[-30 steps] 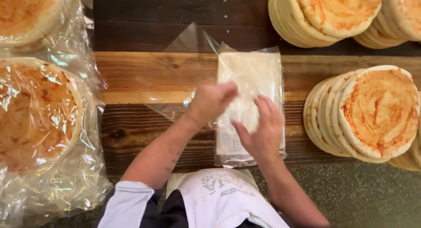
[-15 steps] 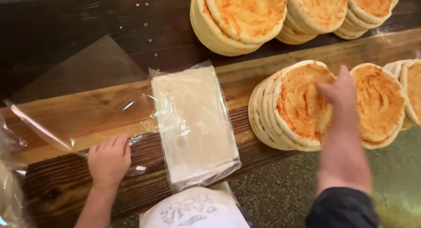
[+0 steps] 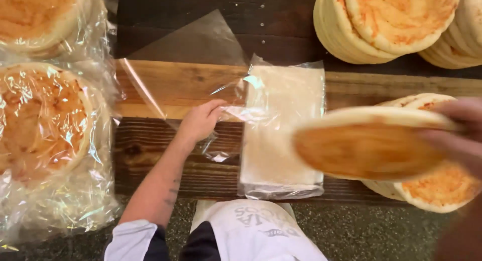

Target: The person is taking individual pizza bases from a stack and placing them into plastic bags for packaging.

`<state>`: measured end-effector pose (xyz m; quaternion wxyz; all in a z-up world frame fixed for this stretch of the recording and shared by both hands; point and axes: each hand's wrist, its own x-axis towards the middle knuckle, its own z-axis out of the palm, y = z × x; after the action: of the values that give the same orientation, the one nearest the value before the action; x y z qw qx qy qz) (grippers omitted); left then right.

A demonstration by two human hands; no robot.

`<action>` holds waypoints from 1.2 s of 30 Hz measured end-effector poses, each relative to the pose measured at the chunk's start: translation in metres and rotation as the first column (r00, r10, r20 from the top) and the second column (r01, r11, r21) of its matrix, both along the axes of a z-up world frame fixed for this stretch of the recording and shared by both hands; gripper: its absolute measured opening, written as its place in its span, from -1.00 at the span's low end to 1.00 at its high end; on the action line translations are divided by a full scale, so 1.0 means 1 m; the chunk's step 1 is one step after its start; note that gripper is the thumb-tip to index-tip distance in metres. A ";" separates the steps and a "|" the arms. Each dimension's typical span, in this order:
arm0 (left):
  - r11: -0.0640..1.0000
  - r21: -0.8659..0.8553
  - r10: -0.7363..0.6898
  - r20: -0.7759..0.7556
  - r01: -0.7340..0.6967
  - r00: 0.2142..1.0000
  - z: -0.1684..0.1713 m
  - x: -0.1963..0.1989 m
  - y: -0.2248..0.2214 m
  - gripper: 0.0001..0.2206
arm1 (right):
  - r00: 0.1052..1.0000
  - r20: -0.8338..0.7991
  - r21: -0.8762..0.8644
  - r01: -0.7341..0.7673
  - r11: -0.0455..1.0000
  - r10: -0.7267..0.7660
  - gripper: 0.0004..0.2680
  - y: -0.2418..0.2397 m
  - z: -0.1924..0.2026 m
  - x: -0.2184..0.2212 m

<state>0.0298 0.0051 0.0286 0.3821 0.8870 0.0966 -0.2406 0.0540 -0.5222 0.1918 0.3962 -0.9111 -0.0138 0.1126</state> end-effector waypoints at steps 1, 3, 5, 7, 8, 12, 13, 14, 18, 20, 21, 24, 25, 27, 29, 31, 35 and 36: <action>1.000 -0.014 0.002 0.001 -0.002 1.000 -0.005 0.004 0.002 -0.66 | 1.000 0.001 -0.014 -0.002 1.000 0.002 -0.61 0.061 -0.008 -0.008; 0.993 -0.120 -0.006 0.052 0.012 0.999 -0.016 0.010 0.010 -0.68 | 0.987 -0.050 0.296 0.162 0.941 -0.154 -0.75 0.178 -0.029 -0.055; 0.990 -0.115 -0.075 0.068 0.082 0.995 -0.007 0.012 0.015 -0.68 | 0.945 -0.260 0.377 0.289 0.880 -0.198 -0.79 0.223 -0.085 -0.074; 0.983 -0.100 -0.146 0.082 0.154 0.986 -0.006 0.008 0.018 -0.67 | 0.859 -0.464 0.425 0.430 0.796 -0.216 -0.82 0.248 -0.138 -0.082; 0.940 0.082 -0.340 0.120 0.332 0.933 -0.009 0.003 0.017 -0.65 | 0.968 -0.192 0.124 0.187 0.975 -0.161 -0.65 0.249 -0.161 -0.081; 0.787 0.548 -0.613 0.644 0.284 0.458 -0.080 -0.030 0.001 -0.90 | 0.979 0.164 -0.311 -0.066 0.948 0.122 -0.38 0.293 -0.187 -0.038; 0.787 0.554 -0.613 0.646 0.272 0.455 -0.085 -0.032 0.011 -0.90 | 0.976 0.176 -0.308 -0.069 0.949 0.128 -0.38 0.284 -0.217 -0.032; 0.774 0.628 -0.595 0.676 0.083 0.435 -0.089 -0.034 0.022 -0.91 | 0.902 0.348 -0.445 -0.079 0.892 0.253 -0.65 0.275 -0.247 -0.025; 0.615 0.715 -0.443 0.662 -0.333 0.604 -0.120 -0.070 0.069 -0.92 | 0.659 0.554 -0.636 -0.060 0.770 0.509 -0.87 0.231 -0.273 -0.029; 0.587 0.743 -0.390 0.609 -0.323 0.691 -0.096 -0.102 0.060 -0.85 | 0.650 0.533 -0.640 -0.110 0.761 0.542 -0.87 0.214 -0.263 -0.047; 0.564 0.768 -0.334 0.549 -0.304 0.767 -0.083 -0.116 0.055 -0.78 | 0.645 0.509 -0.643 -0.154 0.750 0.569 -0.87 0.206 -0.258 -0.055; 0.511 0.822 -0.324 0.456 -0.252 0.829 -0.047 -0.167 0.032 -0.77 | 0.743 0.121 -0.540 -0.507 0.672 0.658 -0.91 0.170 -0.252 -0.103; 0.507 0.822 -0.324 0.459 -0.257 0.827 -0.043 -0.190 0.028 -0.77 | 0.741 0.127 -0.540 -0.507 0.672 0.660 -0.91 0.185 -0.210 -0.117; 0.716 0.649 -0.196 -0.166 0.256 0.967 -0.035 -0.232 0.022 -0.87 | 0.549 -0.550 -0.149 -0.806 0.572 0.630 -0.75 0.217 -0.126 -0.141; 0.925 0.372 -0.013 -0.161 0.073 0.987 -0.034 -0.256 0.018 -0.86 | 0.713 -0.506 0.044 -0.540 0.841 0.485 -0.92 0.177 -0.172 -0.160; 0.987 0.049 0.157 -0.212 -0.150 0.964 -0.009 -0.225 0.023 -0.85 | 0.805 -0.513 0.255 -0.187 0.949 0.297 -0.84 0.168 -0.194 -0.135; 0.940 0.009 0.280 0.554 -0.342 0.784 0.084 -0.064 0.062 -0.86 | 0.999 0.028 0.628 0.005 0.778 -0.029 -0.91 0.247 -0.127 0.000; 0.936 0.074 0.168 0.767 -0.346 0.619 0.109 -0.016 0.079 -0.87 | 0.936 0.323 0.511 -0.050 0.858 -0.138 -0.82 0.278 -0.085 0.035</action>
<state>0.0138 0.0837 0.1379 0.3203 0.9187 0.0822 0.2162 0.0894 -0.2441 0.1070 0.6175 -0.7783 -0.0919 -0.0672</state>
